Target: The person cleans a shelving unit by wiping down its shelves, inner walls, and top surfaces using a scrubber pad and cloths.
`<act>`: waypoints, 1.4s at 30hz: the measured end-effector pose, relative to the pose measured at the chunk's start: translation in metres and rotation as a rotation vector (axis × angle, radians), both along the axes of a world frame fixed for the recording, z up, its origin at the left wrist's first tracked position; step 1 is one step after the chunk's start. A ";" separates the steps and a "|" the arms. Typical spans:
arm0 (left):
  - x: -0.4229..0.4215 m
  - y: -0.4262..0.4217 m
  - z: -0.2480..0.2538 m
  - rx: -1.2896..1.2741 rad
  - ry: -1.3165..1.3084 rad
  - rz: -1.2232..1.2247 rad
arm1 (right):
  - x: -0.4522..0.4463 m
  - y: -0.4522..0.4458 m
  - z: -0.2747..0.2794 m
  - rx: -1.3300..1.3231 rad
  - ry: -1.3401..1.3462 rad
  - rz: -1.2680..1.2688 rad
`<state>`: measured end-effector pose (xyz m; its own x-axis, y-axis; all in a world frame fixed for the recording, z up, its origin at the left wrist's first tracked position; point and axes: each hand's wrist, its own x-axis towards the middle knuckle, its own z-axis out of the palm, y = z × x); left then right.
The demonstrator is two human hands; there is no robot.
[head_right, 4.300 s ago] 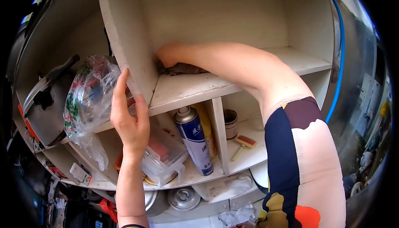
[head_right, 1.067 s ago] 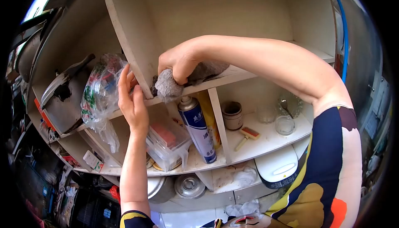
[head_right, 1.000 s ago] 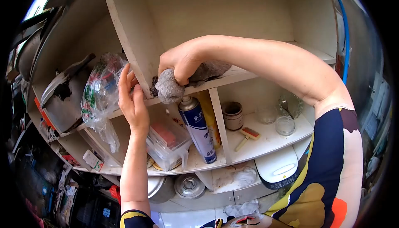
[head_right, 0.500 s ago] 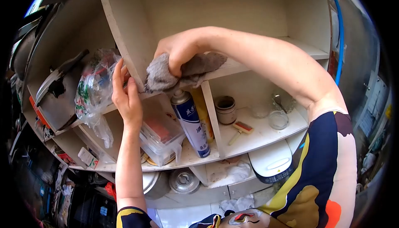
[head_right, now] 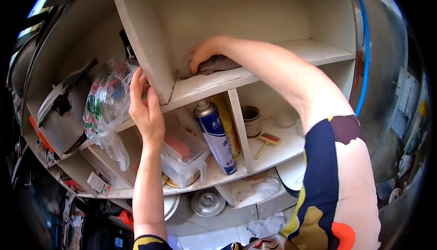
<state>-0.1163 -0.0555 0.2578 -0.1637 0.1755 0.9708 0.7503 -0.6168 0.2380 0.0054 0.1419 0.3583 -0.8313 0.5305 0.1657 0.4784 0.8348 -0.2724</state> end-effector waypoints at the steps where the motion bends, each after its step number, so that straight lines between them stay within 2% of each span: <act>1: 0.000 0.000 0.001 -0.001 0.004 -0.012 | -0.008 -0.004 0.001 0.036 -0.009 0.031; 5: -0.003 0.001 -0.001 0.009 0.021 -0.023 | -0.016 -0.027 -0.001 0.033 -0.035 0.009; 7: -0.004 0.003 -0.003 0.017 0.019 -0.043 | 0.002 -0.043 -0.007 -0.087 0.055 0.187; 9: -0.003 0.002 -0.003 0.029 0.026 -0.013 | 0.023 -0.065 -0.010 -0.026 0.070 0.211; 11: -0.004 0.002 -0.003 0.040 0.065 0.045 | 0.051 -0.081 -0.010 -0.111 0.087 0.230; 13: -0.003 0.002 -0.003 0.043 0.059 0.028 | 0.082 -0.085 -0.015 -0.166 0.179 0.138; 18: -0.008 0.009 -0.005 0.109 0.112 0.072 | 0.160 -0.056 -0.017 -0.177 0.186 -0.134; 21: -0.008 0.009 -0.006 0.125 0.120 0.084 | 0.164 -0.073 -0.021 -0.049 0.259 -0.247; 23: -0.008 0.009 -0.005 0.126 0.125 0.086 | 0.129 -0.095 -0.023 -0.099 0.260 -0.073; 26: -0.009 0.009 -0.005 0.100 0.115 0.139 | 0.059 -0.103 -0.041 0.210 0.275 0.124; 27: -0.005 0.009 -0.004 0.116 0.098 0.131 | 0.043 -0.116 -0.041 0.237 0.290 0.171; 29: 0.001 0.000 -0.001 0.034 0.027 0.038 | 0.040 -0.128 -0.045 0.429 0.286 0.102; 31: 0.002 0.002 -0.001 0.071 0.058 0.061 | 0.063 -0.136 -0.048 0.414 0.265 0.067; 32: 0.002 0.003 -0.001 0.099 0.081 0.085 | 0.076 -0.130 -0.057 0.572 0.317 0.059; 33: 0.004 0.001 0.000 0.086 0.086 0.096 | 0.094 -0.121 -0.060 0.598 0.281 0.009; 34: 0.005 -0.001 0.001 0.076 0.084 0.098 | 0.116 -0.119 -0.058 0.537 0.251 -0.105; 36: 0.005 -0.001 0.001 0.069 0.055 0.065 | 0.160 -0.102 -0.065 0.641 0.306 -0.178; 38: 0.004 0.000 0.000 0.070 0.057 0.082 | 0.190 -0.101 -0.065 0.583 0.315 -0.287; 41: 0.003 0.000 0.000 0.070 0.060 0.112 | 0.177 -0.110 -0.061 0.584 0.303 -0.314; 42: 0.003 -0.001 0.000 0.044 0.043 0.113 | 0.164 -0.112 -0.064 0.621 0.308 -0.255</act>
